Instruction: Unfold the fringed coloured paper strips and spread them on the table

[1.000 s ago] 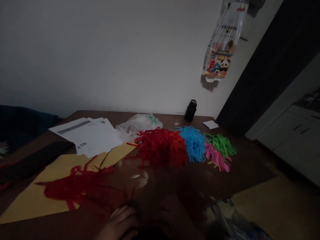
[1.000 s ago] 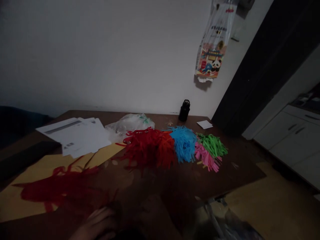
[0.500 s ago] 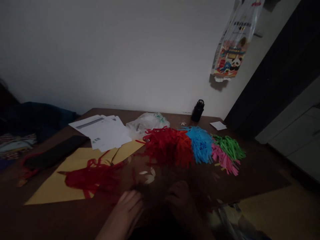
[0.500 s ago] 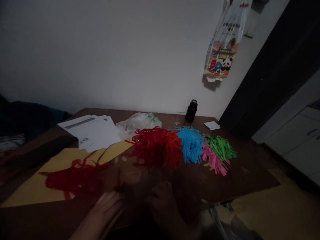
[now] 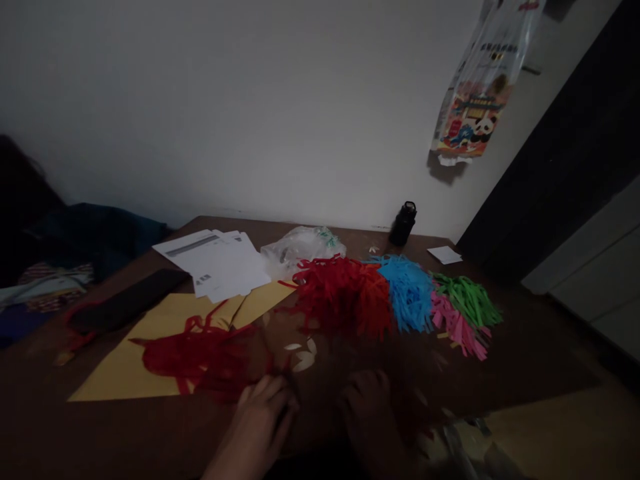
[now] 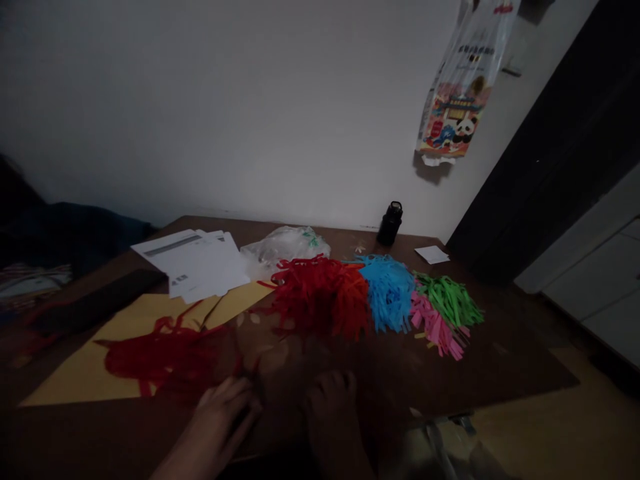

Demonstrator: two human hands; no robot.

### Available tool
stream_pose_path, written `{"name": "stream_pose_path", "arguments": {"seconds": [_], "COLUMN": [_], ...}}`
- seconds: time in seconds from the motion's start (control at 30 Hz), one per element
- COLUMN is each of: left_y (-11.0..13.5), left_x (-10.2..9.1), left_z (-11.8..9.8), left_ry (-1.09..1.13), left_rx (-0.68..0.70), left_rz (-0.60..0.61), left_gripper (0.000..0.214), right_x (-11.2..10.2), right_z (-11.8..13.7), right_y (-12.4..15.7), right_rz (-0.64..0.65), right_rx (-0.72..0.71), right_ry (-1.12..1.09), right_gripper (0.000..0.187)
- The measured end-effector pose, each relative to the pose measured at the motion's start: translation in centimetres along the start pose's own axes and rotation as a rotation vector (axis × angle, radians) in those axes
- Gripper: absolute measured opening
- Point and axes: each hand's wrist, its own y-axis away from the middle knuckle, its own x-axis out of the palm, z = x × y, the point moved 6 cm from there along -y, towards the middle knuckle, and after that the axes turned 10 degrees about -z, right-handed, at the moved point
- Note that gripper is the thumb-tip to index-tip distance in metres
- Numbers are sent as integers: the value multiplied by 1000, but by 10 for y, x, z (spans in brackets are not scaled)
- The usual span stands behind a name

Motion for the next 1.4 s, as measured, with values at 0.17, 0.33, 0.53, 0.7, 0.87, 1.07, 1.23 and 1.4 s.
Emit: {"name": "stream_pose_path", "arguments": {"seconds": [0.17,0.33,0.53,0.7,0.87,1.07,1.23,1.4], "left_y": [-10,-17,-21,-23,-16,-21,-33,-33], "left_x": [2,-3,-3,-8,0,29,33,23], "left_z": [-5,-10,-11,1,-10,-30,-32,-29], "left_ry": [-160,-193,-216,-269,-169,-122,-125,20], "left_rx": [-149,-193,-169,-152,102,235,255,178], "left_rz": [129,174,220,186,-55,55,93,16], "left_gripper": [26,24,28,29,26,18,18,24], "right_x": [9,13,16,11,8,8,2,-1], "right_z": [0,5,5,-8,-12,-13,-12,17], "right_y": [-2,-11,-15,-19,-20,-20,-22,-24], "right_rz": [86,304,352,361,327,316,256,-95], "right_rx": [60,62,-12,72,112,116,133,-230], "right_ry": [259,434,482,469,423,375,354,66], "right_gripper": [9,13,18,22,21,19,12,8]}}
